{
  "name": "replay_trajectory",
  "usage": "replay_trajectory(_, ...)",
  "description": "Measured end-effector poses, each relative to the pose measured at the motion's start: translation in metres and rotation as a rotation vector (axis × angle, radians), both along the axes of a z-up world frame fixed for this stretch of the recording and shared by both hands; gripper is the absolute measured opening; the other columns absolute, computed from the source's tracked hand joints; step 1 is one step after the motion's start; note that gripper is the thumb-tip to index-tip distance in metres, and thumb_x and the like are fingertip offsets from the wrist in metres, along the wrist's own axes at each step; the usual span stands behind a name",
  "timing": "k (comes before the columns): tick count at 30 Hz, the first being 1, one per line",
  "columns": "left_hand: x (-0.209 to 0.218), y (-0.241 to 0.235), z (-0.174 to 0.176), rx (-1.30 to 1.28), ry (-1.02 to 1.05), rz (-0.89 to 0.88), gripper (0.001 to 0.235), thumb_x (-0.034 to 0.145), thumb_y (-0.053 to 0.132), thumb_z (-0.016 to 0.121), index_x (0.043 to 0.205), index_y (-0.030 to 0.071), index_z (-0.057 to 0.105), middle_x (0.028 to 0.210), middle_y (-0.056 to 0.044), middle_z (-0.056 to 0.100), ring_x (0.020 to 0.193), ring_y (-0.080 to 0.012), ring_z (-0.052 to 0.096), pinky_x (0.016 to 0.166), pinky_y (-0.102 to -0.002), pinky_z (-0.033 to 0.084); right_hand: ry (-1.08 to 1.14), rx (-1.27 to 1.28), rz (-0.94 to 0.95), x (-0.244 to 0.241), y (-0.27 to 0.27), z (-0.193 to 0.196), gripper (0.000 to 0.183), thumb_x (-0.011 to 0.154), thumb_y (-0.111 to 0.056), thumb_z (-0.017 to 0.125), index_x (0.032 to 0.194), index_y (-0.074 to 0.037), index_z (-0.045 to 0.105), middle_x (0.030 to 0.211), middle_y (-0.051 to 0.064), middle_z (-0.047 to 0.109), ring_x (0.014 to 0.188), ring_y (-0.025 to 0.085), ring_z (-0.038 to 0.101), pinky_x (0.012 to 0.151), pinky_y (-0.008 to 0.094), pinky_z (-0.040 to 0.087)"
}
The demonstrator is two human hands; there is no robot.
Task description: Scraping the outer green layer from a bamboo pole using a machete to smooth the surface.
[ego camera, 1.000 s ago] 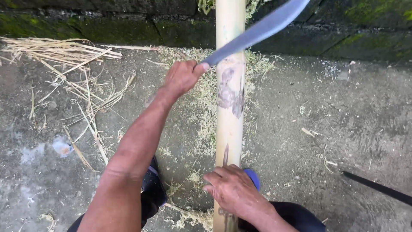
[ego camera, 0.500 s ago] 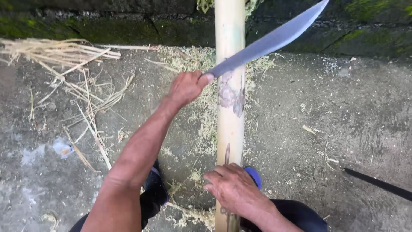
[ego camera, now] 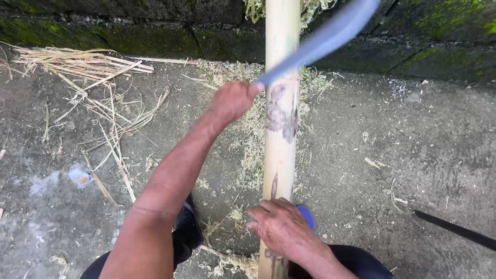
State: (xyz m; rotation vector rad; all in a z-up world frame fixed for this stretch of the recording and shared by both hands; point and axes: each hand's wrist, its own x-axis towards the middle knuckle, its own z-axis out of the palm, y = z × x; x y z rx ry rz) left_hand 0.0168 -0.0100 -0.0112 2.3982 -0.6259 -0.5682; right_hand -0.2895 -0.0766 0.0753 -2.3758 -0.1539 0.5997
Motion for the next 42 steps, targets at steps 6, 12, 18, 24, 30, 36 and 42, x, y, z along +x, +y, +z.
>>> replay_trajectory(6, -0.016, -0.002, -0.045, -0.055, 0.053, 0.053, 0.070, 0.096, 0.072, 0.034, 0.094, 0.011, 0.069, 0.059, 0.004, 0.046, 0.049, -0.0079, 0.045, 0.041, -0.035, 0.044, -0.035, -0.007, -0.070, -0.001, -0.006, 0.005, 0.034, 0.093, -0.034, 0.066, 0.113, -0.007, 0.071, 0.098, 0.009, 0.071, 0.095, 0.027, 0.068, 0.091, 0.045, 0.052)
replay_trajectory(12, -0.025, -0.022, -0.043, -0.494, 0.379, 0.442, 0.052, 0.097, 0.061, 0.047, 0.087, 0.013, 0.064, 0.063, 0.000, 0.055, 0.055, -0.0093, 0.058, 0.053, -0.033, 0.056, -0.015, -0.041, -0.070, -0.001, -0.013, -0.007, 0.033, 0.093, -0.035, 0.065, 0.109, -0.008, 0.073, 0.100, 0.007, 0.073, 0.096, 0.025, 0.069, 0.095, 0.045, 0.050)
replay_trajectory(18, -0.008, -0.018, -0.083, -0.466, 0.257, 0.308, 0.057, 0.101, 0.063, 0.043, 0.080, 0.013, 0.060, 0.062, 0.001, 0.050, 0.051, -0.0106, 0.050, 0.045, -0.035, 0.049, 0.020, -0.044, -0.057, 0.003, -0.012, -0.013, 0.032, 0.093, -0.034, 0.065, 0.110, -0.009, 0.073, 0.101, 0.007, 0.072, 0.095, 0.024, 0.069, 0.095, 0.045, 0.050)
replay_trajectory(24, -0.008, -0.013, -0.076, -0.335, 0.174, 0.225, 0.062, 0.098, 0.069, 0.036, 0.078, 0.016, 0.061, 0.053, 0.004, 0.046, 0.041, -0.0097, 0.044, 0.036, -0.035, 0.043, 0.025, -0.025, 0.003, -0.004, -0.009, -0.031, 0.033, 0.095, -0.032, 0.065, 0.114, -0.006, 0.071, 0.100, 0.011, 0.071, 0.095, 0.025, 0.069, 0.093, 0.045, 0.051)
replay_trajectory(30, 0.003, -0.015, -0.087, -0.325, 0.108, 0.211, 0.070, 0.097, 0.071, 0.032, 0.085, 0.010, 0.065, 0.055, 0.006, 0.046, 0.041, -0.0073, 0.043, 0.033, -0.035, 0.040, -0.014, -0.040, 0.027, 0.002, -0.005, -0.019, 0.034, 0.094, -0.031, 0.066, 0.114, -0.004, 0.071, 0.100, 0.012, 0.071, 0.094, 0.027, 0.069, 0.091, 0.045, 0.053)
replay_trajectory(36, -0.006, -0.011, -0.053, -0.289, 0.203, 0.224, 0.062, 0.101, 0.064, 0.039, 0.087, 0.010, 0.066, 0.059, 0.003, 0.048, 0.046, -0.0074, 0.046, 0.037, -0.032, 0.042, 0.034, -0.059, 0.042, -0.004, 0.000, -0.022, 0.035, 0.095, -0.032, 0.066, 0.116, -0.005, 0.070, 0.101, 0.011, 0.070, 0.095, 0.026, 0.067, 0.091, 0.044, 0.052)
replay_trajectory(42, -0.005, -0.006, -0.039, -0.345, 0.332, 0.244, 0.054, 0.100, 0.058, 0.041, 0.088, 0.011, 0.066, 0.061, 0.003, 0.050, 0.047, -0.0100, 0.047, 0.041, -0.033, 0.046, -0.045, -0.033, 0.022, 0.001, -0.002, -0.017, 0.033, 0.094, -0.030, 0.067, 0.113, -0.004, 0.071, 0.098, 0.011, 0.071, 0.094, 0.028, 0.068, 0.089, 0.046, 0.053)
